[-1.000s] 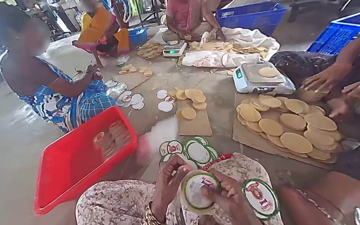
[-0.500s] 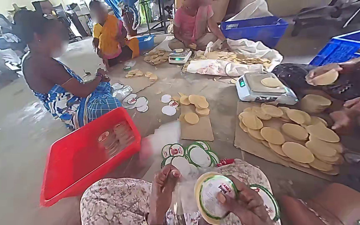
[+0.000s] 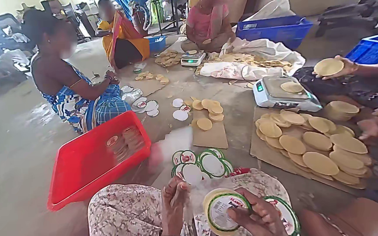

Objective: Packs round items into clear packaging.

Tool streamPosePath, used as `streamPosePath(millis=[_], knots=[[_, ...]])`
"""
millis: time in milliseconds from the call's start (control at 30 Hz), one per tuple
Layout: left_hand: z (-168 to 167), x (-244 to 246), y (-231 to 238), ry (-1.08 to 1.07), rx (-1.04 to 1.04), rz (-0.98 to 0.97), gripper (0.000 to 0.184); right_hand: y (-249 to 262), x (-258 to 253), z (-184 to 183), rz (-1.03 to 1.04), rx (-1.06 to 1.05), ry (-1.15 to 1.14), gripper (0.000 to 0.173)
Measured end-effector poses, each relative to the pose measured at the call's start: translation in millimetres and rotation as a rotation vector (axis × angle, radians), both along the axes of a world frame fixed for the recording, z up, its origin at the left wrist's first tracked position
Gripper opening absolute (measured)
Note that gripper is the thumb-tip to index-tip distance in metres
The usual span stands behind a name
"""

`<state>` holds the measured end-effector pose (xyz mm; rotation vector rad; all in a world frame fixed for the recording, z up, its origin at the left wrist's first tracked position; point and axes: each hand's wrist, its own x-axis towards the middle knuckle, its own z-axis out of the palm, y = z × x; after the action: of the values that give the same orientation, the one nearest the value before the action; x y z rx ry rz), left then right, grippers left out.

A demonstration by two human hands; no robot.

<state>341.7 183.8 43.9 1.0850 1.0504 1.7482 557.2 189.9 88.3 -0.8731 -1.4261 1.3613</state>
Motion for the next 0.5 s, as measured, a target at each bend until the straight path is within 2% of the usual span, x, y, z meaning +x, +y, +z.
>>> streamPosePath(millis=[133, 367, 433, 467, 500], knots=[[-0.6, -12.2, -2.5, -0.095, -0.052, -0.25, 0.015, 4.7, 5.2, 0.2, -0.099, 0.015, 0.096, 0.03], [-0.9, -3.0, -9.2, -0.055, -0.134, -0.025, 0.02, -0.6, -3.1, -9.6, -0.063, -0.035, 0.108, 0.031], [-1.0, -6.9, -2.6, 0.072, -0.143, 0.072, 0.017, -0.2, -3.5, -9.2, -0.047, -0.041, 0.084, 0.03], [-1.4, -14.0, 1.2, 0.211, -0.111, 0.09, 0.021, 1.2, -1.2, -8.2, -0.026, -0.024, 0.03, 0.028], [-0.2, -22.9, 5.6, 0.357, -0.067, 0.076, 0.041, 3.4, 2.9, -7.6, 0.004, 0.015, -0.079, 0.023]])
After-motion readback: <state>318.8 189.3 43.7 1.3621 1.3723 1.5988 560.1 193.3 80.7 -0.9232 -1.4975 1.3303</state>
